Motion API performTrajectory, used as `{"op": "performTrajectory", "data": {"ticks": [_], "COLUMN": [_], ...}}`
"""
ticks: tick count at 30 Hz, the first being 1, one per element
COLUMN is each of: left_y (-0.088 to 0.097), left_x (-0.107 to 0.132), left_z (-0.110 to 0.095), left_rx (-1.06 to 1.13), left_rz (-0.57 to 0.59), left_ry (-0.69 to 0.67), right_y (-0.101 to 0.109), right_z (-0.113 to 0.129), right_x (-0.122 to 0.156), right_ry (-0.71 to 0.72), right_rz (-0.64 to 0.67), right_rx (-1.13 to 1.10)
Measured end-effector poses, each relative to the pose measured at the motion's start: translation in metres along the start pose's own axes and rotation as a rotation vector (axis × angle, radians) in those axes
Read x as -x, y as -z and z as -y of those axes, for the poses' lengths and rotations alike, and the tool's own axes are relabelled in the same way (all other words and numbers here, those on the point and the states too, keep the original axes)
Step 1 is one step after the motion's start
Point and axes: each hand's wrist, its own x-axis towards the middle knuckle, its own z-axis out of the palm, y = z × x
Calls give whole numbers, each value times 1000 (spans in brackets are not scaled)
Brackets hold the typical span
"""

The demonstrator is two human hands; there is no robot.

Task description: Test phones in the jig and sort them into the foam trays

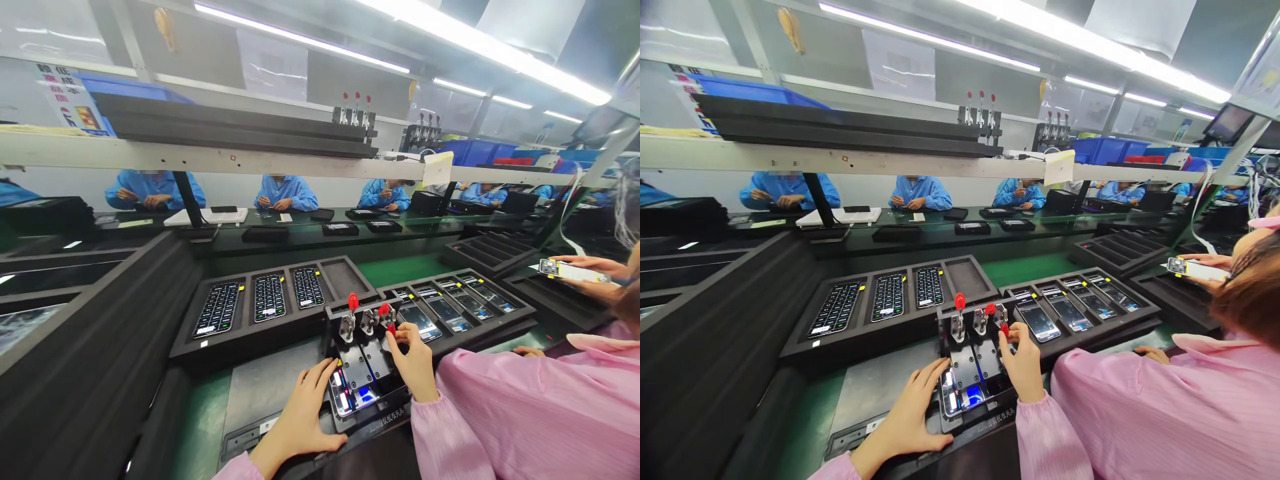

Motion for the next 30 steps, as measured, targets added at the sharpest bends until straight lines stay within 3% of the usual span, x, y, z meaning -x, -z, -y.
{"op": "performTrajectory", "data": {"ticks": [24, 27, 30], "left_y": [5, 2, 2], "left_x": [3, 0, 1], "left_z": [-2, -5, -7], "left_rx": [6, -23, -54], "left_rz": [-14, 3, 33], "left_ry": [-10, 3, 38], "right_y": [-10, -2, 21], "right_z": [-5, 6, 27], "right_x": [-8, -9, -10], "right_ry": [59, 67, 95], "right_rz": [18, -10, -128], "right_rx": [100, 143, 200]}}
